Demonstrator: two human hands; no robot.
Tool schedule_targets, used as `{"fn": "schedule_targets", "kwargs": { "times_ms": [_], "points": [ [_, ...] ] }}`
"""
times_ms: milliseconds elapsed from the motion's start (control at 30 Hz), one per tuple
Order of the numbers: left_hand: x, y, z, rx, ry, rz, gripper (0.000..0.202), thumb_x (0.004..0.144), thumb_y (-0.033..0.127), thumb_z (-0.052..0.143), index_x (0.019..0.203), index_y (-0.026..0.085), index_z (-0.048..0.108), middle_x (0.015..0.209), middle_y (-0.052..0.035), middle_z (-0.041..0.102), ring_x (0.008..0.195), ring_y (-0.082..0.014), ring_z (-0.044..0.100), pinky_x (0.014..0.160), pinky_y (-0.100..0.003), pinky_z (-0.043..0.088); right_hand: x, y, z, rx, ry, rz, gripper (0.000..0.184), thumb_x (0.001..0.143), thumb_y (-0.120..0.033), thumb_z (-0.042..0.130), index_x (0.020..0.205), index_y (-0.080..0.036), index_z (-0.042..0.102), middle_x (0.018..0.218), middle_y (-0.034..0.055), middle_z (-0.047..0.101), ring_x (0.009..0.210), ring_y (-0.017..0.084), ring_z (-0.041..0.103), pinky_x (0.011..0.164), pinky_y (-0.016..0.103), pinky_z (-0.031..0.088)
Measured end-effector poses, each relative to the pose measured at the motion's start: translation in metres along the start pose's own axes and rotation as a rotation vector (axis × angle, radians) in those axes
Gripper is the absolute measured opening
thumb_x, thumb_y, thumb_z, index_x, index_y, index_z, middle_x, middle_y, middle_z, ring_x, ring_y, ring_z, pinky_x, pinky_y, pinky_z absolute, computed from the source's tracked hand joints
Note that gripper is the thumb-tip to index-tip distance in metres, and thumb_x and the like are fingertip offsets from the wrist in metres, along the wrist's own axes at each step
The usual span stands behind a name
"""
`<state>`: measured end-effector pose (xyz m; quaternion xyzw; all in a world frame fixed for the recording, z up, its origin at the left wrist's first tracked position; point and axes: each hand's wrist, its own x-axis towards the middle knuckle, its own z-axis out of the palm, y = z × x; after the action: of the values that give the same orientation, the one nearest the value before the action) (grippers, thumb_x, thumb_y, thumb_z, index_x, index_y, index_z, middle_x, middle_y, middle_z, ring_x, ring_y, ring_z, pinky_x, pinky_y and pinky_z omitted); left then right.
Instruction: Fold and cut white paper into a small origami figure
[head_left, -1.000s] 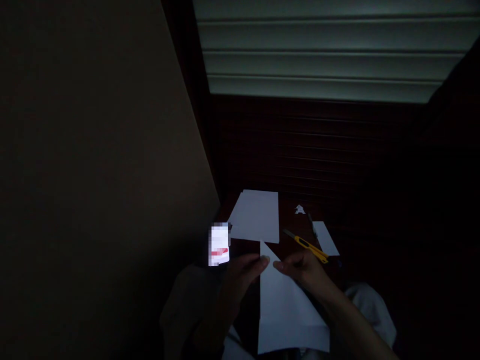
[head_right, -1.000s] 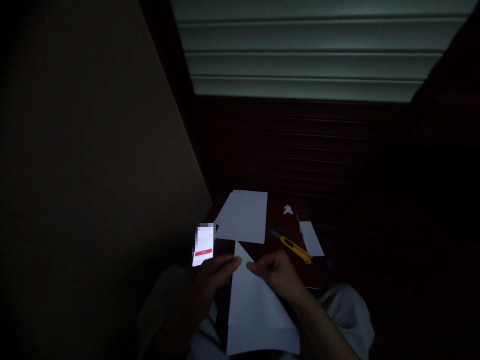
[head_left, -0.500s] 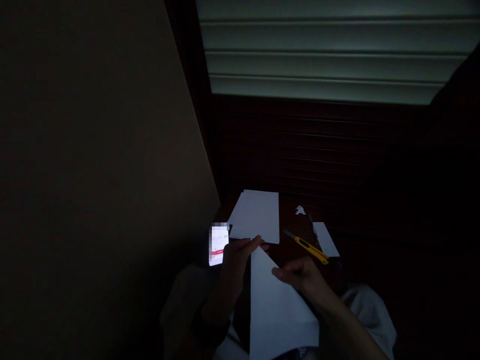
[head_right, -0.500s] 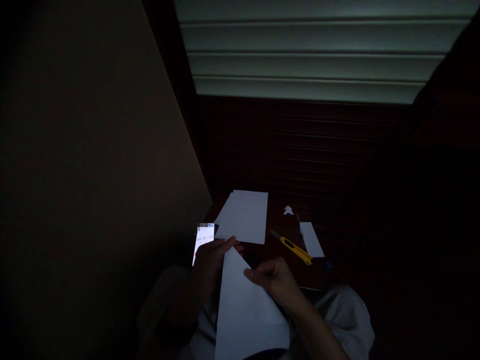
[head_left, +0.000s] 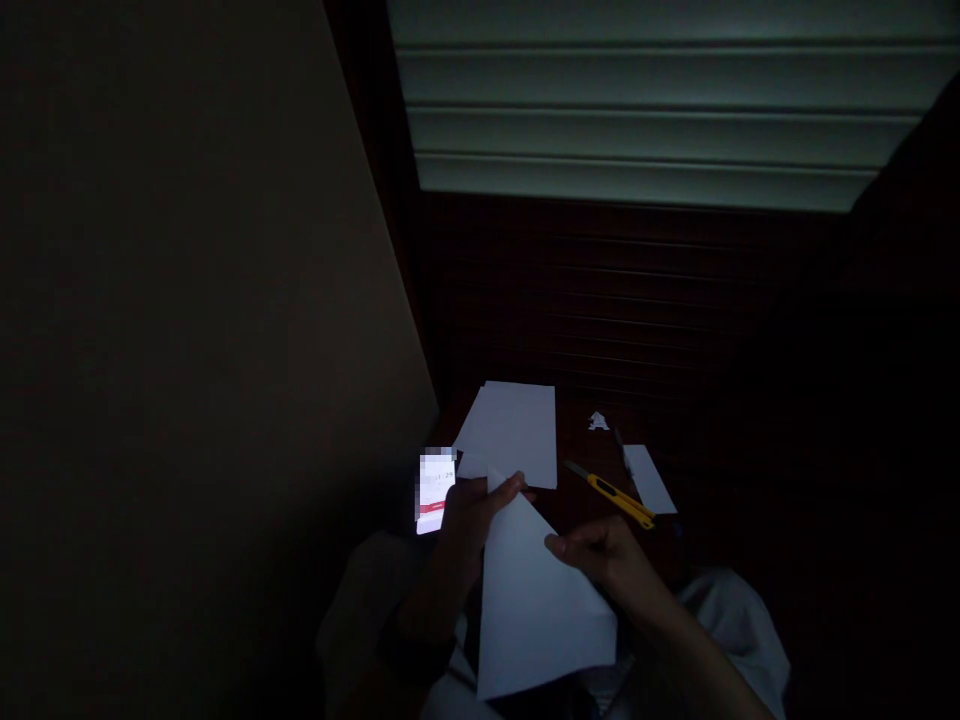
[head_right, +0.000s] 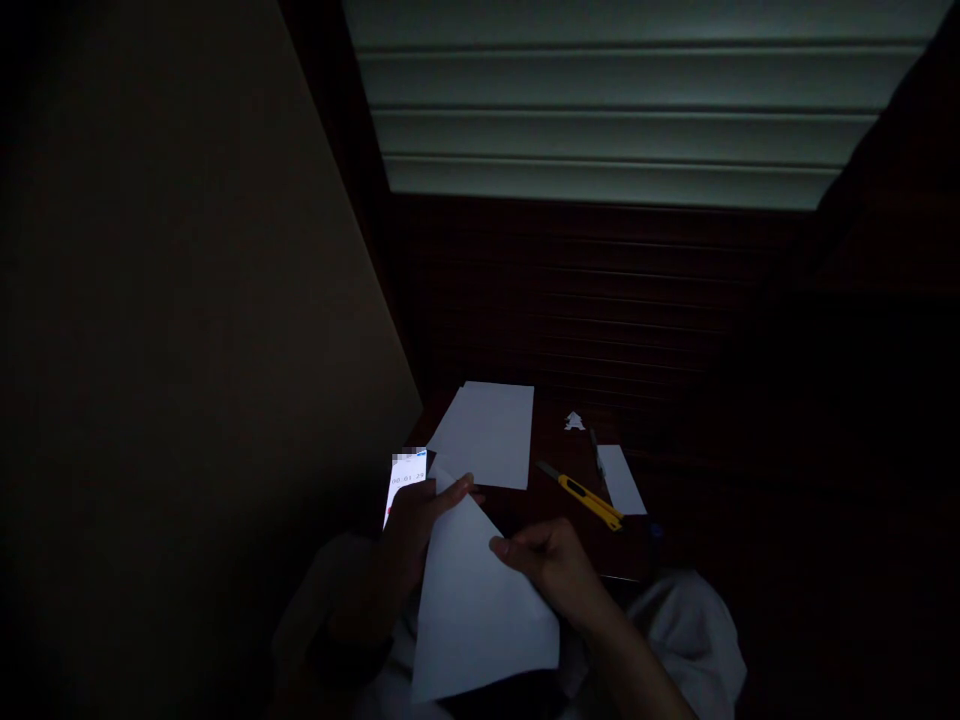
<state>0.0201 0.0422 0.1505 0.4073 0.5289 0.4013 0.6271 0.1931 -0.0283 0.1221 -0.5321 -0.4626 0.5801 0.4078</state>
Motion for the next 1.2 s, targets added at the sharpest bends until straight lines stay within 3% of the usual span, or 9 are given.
{"fn": "schedule_targets", "kwargs": {
  "times_ms": [233,467,633,700,767,833,967,1067,1200],
  "points": [
    [-0.002,-0.002,-0.004,0.031,-0.148,0.076,0.036,0.068,0.046,0.069,0.081,0.012,0.071,0.078,-0.0101,0.071,0.065,-0.02,0.065,0.057,-0.027,0.048,-0.001,0.006,-0.006,0.027,0.062,0.018,0.038,0.07,-0.045,0.069,0.057,-0.01,0.067,0.049,-0.0009,0.053,0.044,0.007,0.038,0.043,0.021,0.025],
    [0.014,-0.001,-0.005,0.073,0.003,0.086,0.035,0.062,0.045,0.074,0.071,0.012,0.07,0.069,-0.0078,0.07,0.056,-0.0187,0.063,0.05,-0.026,0.045,-0.001,0.008,-0.007,0.045,0.045,0.024,0.039,0.07,-0.049,0.068,0.059,-0.011,0.068,0.049,-0.0008,0.056,0.045,0.009,0.042,0.045,0.021,0.03],
    [0.032,0.009,-0.024,0.01,0.063,0.135,0.035,0.061,0.044,0.074,0.075,0.012,0.071,0.08,-0.0109,0.072,0.063,-0.0207,0.066,0.054,-0.027,0.048,-0.01,0.016,-0.04,-0.034,0.004,0.004,0.038,0.074,-0.046,0.065,0.058,-0.013,0.069,0.057,0.0032,0.065,0.055,0.014,0.054,0.058,0.026,0.041],
    [0.037,0.007,-0.029,0.01,0.092,0.177,0.036,0.062,0.045,0.073,0.077,0.012,0.072,0.082,-0.0108,0.072,0.065,-0.021,0.066,0.055,-0.027,0.047,-0.009,0.021,-0.058,-0.111,0.07,0.001,0.039,0.076,-0.047,0.063,0.057,-0.013,0.069,0.058,0.0042,0.066,0.056,0.016,0.057,0.059,0.027,0.042],
    [0.039,0.002,-0.027,0.059,0.091,0.226,0.036,0.063,0.045,0.072,0.079,0.013,0.072,0.081,-0.0099,0.072,0.066,-0.0208,0.065,0.054,-0.026,0.046,-0.003,0.021,-0.069,-0.191,0.292,-0.02,0.038,0.075,-0.05,0.062,0.064,-0.014,0.07,0.059,0.0049,0.066,0.056,0.018,0.058,0.055,0.028,0.042],
    [0.04,-0.003,-0.019,0.126,0.073,0.253,0.035,0.064,0.046,0.072,0.077,0.013,0.073,0.077,-0.0085,0.072,0.065,-0.0205,0.065,0.053,-0.025,0.045,0.007,0.013,-0.069,-0.25,0.435,-0.138,0.035,0.075,-0.049,0.062,0.077,-0.015,0.072,0.073,0.0072,0.07,0.071,0.023,0.063,0.063,0.03,0.046],
    [0.035,-0.005,0.006,0.218,-0.001,0.28,0.033,0.063,0.046,0.072,0.068,0.013,0.072,0.067,-0.0055,0.07,0.063,-0.0197,0.063,0.053,-0.025,0.042,0.031,-0.013,-0.044,-0.298,0.245,-0.328,0.037,0.076,-0.044,0.063,0.102,-0.019,0.068,0.103,0.0084,0.068,0.092,0.024,0.062,0.08,0.034,0.046],
    [0.032,-0.004,0.016,0.21,-0.092,0.277,0.033,0.064,0.045,0.072,0.07,0.013,0.072,0.069,-0.0055,0.07,0.065,-0.0199,0.063,0.055,-0.025,0.043,0.045,-0.024,-0.027,-0.345,0.105,-0.332,0.034,0.078,-0.043,0.06,0.099,-0.017,0.07,0.094,0.0073,0.071,0.084,0.023,0.063,0.075,0.032,0.047],
    [0.031,-0.005,0.016,0.151,-0.134,0.248,0.035,0.065,0.045,0.072,0.073,0.011,0.072,0.071,-0.0072,0.07,0.066,-0.0207,0.064,0.055,-0.026,0.044,0.05,-0.022,-0.024,-0.342,0.066,-0.267,0.031,0.079,-0.041,0.059,0.086,-0.014,0.073,0.075,0.0038,0.07,0.069,0.018,0.059,0.063,0.027,0.044]
  ]
}}
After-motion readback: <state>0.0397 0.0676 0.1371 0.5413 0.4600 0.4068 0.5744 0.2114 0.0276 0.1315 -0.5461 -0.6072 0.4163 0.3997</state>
